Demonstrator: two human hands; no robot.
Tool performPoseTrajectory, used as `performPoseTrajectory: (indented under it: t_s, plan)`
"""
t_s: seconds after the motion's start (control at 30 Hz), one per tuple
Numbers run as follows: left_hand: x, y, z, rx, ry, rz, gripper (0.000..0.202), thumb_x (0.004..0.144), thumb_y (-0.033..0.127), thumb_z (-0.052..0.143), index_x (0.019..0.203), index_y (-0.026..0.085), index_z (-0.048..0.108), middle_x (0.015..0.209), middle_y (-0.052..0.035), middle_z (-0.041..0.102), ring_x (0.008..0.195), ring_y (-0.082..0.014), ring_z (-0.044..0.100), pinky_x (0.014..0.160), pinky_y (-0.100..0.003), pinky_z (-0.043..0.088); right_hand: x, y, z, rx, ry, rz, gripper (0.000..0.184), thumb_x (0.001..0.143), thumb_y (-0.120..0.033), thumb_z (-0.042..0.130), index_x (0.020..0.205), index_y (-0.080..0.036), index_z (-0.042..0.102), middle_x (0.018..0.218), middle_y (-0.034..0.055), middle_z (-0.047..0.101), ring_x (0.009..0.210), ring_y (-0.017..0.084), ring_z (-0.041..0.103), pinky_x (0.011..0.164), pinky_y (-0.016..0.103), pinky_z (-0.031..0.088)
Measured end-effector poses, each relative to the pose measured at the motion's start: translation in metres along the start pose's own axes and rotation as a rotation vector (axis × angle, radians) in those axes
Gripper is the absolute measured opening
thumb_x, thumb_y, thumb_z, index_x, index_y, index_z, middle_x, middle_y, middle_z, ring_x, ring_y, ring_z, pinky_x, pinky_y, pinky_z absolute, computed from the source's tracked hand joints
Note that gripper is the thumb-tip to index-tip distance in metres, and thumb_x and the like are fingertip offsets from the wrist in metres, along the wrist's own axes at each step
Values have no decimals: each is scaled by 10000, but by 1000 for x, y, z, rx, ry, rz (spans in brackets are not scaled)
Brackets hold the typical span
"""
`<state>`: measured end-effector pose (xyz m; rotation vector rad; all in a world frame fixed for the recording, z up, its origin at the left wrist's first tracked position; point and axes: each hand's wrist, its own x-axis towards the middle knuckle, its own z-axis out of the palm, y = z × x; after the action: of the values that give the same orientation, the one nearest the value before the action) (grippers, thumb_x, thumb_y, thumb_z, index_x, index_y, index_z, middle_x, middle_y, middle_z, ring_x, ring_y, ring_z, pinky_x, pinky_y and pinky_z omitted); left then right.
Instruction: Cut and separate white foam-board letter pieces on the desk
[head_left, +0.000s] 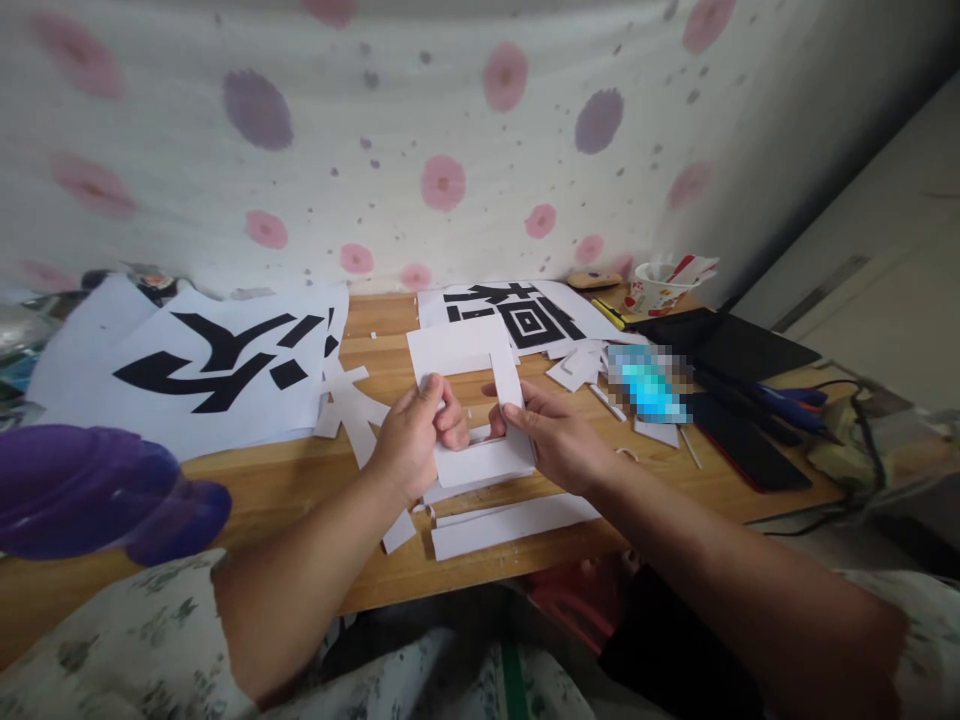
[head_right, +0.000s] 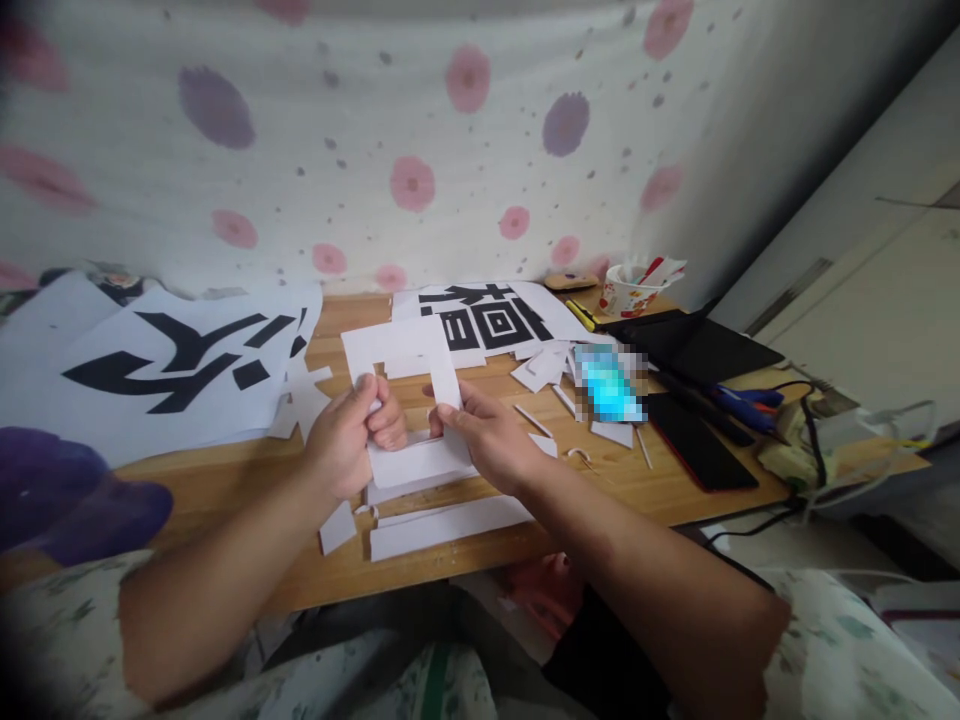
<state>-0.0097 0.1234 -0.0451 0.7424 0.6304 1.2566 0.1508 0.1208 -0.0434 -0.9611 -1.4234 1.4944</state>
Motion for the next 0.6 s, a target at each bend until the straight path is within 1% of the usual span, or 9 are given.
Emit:
performPoseTrajectory:
  t_s: [0.1,0.23,0.4,0.47,0.53,0.6]
  plan:
    - [2,-2,-2,40,27,41,358,786,494,604,674,189,454,458,79,393,382,-59,390,414,-184,326,1,3,1,-37,27,-24,258,791,-379,527,962,-185,527,694,-18,505,568,109,441,513,245,323]
    - [2,-4,-5,87,18,63,344,792,495,593,693,185,484,495,55,469,428,-84,470,459,-209,383,4,9,-2,-133,66,-80,287,818,-384,511,1020,-180,516,694,-24,511,583,109,454,538,248,339]
    - [1,-3,-2,63,22,36,354,779,514,598,701,189,480,504,57,460,433,-88,465,467,-216,390,2,10,1,-255,104,-126,245,847,-372,454,980,-174,508,689,-22,510,586,109,459,549,251,352]
    - [1,-4,-2,51,32,31,354,775,513,601,700,185,492,530,45,480,460,-96,480,489,-226,404,0,8,4,-323,132,-143,212,855,-356,437,939,-174,505,687,-16,509,601,113,464,562,253,362]
    - [2,-6,-4,66,49,51,349,776,507,598,702,176,519,582,22,517,519,-108,506,533,-240,423,-1,6,4,-382,154,-171,183,863,-342,425,897,-179,500,690,-11,511,615,115,467,572,254,370]
    - [3,-8,-7,159,71,101,325,783,485,597,712,171,547,635,4,547,577,-116,518,570,-243,423,-1,4,3,-408,165,-198,167,866,-333,420,889,-184,492,695,-7,513,624,119,469,577,257,373]
